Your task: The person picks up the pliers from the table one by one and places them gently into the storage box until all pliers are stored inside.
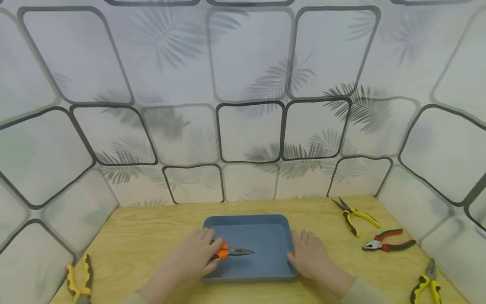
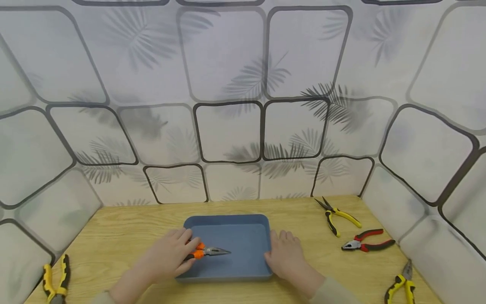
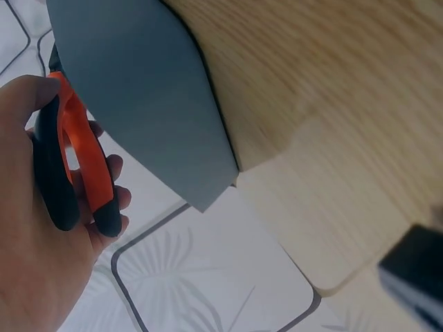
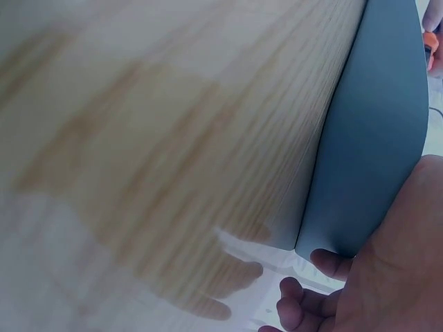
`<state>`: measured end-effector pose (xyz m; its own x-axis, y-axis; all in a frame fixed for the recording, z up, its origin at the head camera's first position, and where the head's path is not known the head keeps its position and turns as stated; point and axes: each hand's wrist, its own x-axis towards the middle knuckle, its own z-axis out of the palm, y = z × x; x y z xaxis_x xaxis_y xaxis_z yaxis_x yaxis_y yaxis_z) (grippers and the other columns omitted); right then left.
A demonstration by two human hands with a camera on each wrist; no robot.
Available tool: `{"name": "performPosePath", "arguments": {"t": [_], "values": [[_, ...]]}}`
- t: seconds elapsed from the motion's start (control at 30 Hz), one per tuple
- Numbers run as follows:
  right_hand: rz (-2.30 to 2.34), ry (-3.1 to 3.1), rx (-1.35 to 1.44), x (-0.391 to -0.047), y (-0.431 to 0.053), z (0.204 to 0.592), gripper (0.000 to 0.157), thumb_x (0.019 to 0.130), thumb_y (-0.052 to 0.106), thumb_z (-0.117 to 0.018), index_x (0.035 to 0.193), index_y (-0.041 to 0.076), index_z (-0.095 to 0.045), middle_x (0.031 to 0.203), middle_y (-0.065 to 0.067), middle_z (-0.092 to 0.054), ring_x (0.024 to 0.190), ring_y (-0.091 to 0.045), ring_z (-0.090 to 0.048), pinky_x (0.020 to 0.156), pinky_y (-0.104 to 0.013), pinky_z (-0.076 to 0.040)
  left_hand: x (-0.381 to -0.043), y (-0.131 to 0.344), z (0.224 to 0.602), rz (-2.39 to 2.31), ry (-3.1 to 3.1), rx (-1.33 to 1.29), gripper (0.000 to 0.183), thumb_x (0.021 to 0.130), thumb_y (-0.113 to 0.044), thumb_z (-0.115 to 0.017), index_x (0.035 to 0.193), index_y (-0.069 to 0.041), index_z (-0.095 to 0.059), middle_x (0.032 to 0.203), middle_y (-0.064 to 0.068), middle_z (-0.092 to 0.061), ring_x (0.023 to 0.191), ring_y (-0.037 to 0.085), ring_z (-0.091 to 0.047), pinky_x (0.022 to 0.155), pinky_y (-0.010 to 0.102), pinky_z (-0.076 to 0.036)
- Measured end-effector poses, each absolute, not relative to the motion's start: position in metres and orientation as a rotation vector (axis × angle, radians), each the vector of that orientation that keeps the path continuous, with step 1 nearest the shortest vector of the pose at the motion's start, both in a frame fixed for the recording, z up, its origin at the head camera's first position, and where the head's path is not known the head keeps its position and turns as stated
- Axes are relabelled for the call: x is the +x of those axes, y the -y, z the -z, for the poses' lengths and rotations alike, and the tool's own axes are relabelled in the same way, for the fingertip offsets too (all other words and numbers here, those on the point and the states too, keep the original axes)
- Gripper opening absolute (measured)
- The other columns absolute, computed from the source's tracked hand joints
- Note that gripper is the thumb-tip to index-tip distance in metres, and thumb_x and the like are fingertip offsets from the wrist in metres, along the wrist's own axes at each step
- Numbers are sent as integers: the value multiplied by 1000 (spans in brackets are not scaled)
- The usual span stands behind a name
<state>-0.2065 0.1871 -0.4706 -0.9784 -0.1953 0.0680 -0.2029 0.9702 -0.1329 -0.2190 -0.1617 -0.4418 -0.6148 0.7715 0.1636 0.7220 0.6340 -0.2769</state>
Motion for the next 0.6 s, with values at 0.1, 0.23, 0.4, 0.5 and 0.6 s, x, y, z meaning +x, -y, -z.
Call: {"name": "performPosePath", "arguments": {"t": [0.1, 0.23, 0.4, 0.5, 0.6], "values": [[-216, 3059, 308, -206, -187, 470, 53, 94, 25, -64, 137, -3, -57, 101, -18, -60, 91, -31, -57, 78, -51, -51, -219, 159, 444, -283, 2599, -1225, 30, 102, -44, -63, 122, -21, -62, 99, -2, -53, 85, 15, -42, 77, 29, -41], [-200, 3037, 324, -205, -188, 472, 50, 93, 25, -63, 134, -4, -57, 97, -17, -59, 87, -29, -55, 73, -48, -49, -220, 154, 448, -288, 2598, -1231, 34, 103, -44, -62, 128, -21, -64, 104, 0, -59, 92, 18, -52, 82, 33, -49], [-191, 3032, 328, -205, -189, 473, 49, 93, 25, -63, 132, -4, -57, 97, -17, -59, 89, -31, -56, 74, -49, -50, -221, 149, 452, -276, 2576, -1244, 32, 104, -44, -60, 126, -21, -63, 104, 0, -60, 96, 18, -56, 84, 34, -50], [-195, 3041, 323, -206, -189, 473, 49, 94, 25, -63, 133, -3, -57, 99, -18, -59, 92, -32, -58, 77, -51, -51, -220, 144, 452, -276, 2570, -1246, 30, 105, -45, -60, 123, -22, -63, 103, -1, -59, 95, 18, -56, 85, 34, -50], [-198, 3046, 319, -206, -189, 474, 49, 94, 25, -64, 134, -3, -57, 100, -19, -59, 93, -33, -58, 78, -52, -51, -219, 140, 453, -280, 2558, -1249, 29, 104, -45, -60, 122, -22, -62, 102, -1, -58, 96, 18, -56, 87, 35, -51]]}}
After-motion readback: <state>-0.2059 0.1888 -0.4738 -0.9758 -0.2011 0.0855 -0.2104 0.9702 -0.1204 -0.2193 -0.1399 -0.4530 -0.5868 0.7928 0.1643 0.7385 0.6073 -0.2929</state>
